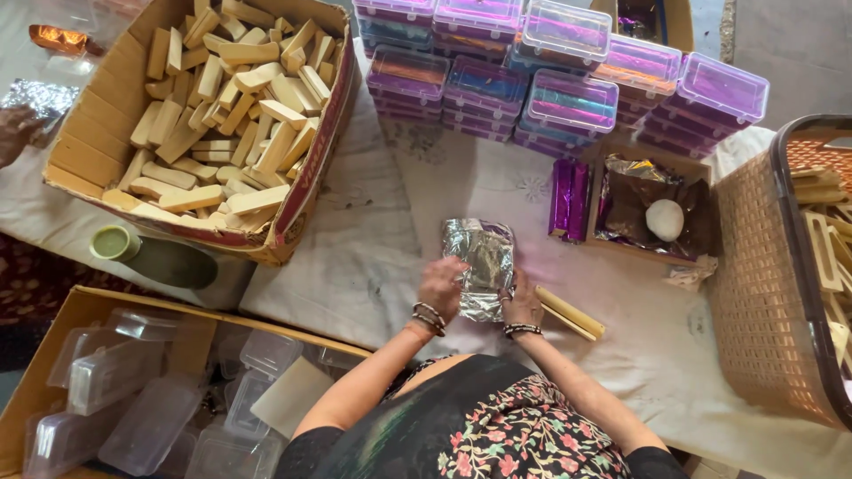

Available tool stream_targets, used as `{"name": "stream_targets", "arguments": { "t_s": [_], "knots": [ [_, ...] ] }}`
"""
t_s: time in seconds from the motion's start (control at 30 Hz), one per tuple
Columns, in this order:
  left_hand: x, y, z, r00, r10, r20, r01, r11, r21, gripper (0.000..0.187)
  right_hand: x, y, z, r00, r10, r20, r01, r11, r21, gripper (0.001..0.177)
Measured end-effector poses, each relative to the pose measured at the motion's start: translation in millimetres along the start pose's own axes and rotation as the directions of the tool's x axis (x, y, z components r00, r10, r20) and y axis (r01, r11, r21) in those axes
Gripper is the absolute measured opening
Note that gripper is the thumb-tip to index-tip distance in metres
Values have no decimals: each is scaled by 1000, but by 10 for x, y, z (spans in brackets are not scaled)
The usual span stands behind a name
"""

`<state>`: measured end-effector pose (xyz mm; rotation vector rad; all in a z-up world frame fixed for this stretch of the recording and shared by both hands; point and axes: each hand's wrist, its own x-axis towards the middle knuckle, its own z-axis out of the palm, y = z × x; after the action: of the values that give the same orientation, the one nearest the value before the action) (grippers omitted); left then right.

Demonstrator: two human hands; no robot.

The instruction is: Wrap wooden blocks in aluminum foil and insert them into purple plastic sleeves.

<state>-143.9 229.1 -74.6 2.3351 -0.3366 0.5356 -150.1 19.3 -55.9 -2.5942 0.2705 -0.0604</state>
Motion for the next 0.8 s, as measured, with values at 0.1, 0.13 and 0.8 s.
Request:
{"name": "stream_targets", "arguments": {
  "t_s": [0.1, 0.13, 0.8],
  "knots": [
    [12, 74, 81, 917, 109, 384, -144, 987, 66, 43, -60, -60, -6, 999, -6, 31, 9, 996, -87, 64],
    [-8, 49, 108, 917, 110, 383, -146, 987, 66, 43, -59, -34, -5, 1000, -6, 30, 9, 996, -87, 64],
    [-322, -876, 1237, 796, -133, 591, -188, 874, 449, 60, -378, -4, 157, 467, -837, 283, 845, 517, 136, 28]
  ]
}}
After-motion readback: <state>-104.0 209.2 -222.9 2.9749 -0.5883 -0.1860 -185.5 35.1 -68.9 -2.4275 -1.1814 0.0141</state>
